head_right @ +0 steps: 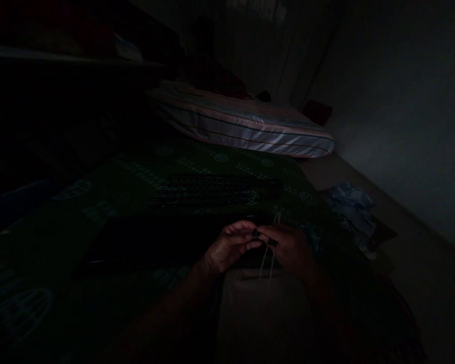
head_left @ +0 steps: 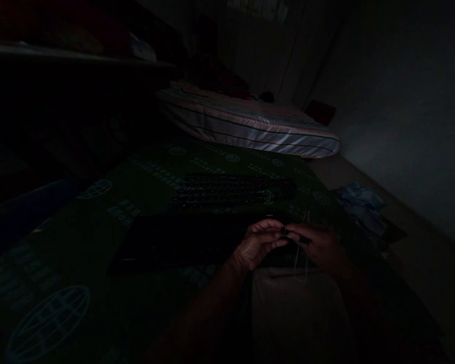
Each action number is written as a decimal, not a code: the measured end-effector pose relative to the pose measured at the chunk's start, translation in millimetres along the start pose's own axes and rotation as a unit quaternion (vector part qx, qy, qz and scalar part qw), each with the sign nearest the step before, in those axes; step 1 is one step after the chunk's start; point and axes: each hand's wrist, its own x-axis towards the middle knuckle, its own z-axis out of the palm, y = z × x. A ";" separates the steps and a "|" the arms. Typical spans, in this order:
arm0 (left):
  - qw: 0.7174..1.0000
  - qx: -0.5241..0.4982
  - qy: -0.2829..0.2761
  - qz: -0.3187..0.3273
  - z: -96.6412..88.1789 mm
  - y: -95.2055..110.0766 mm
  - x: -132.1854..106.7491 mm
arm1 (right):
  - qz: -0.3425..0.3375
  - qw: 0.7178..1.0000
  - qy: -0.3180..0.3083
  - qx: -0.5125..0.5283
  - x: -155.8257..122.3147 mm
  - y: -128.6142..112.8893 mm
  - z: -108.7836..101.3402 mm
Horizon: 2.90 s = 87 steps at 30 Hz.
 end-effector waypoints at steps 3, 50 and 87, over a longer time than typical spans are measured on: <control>1.000 -0.003 0.008 0.001 0.7 -0.6 1.2 | -0.004 1.000 0.004 0.004 -0.7 -0.1 1.3; 0.994 0.075 0.078 -0.023 1.3 -0.6 4.9 | 0.328 0.924 -0.048 0.190 49.1 109.4 18.0; 0.993 0.074 0.088 -0.040 3.0 -1.1 4.1 | 0.323 0.931 -0.040 0.166 45.5 86.6 15.7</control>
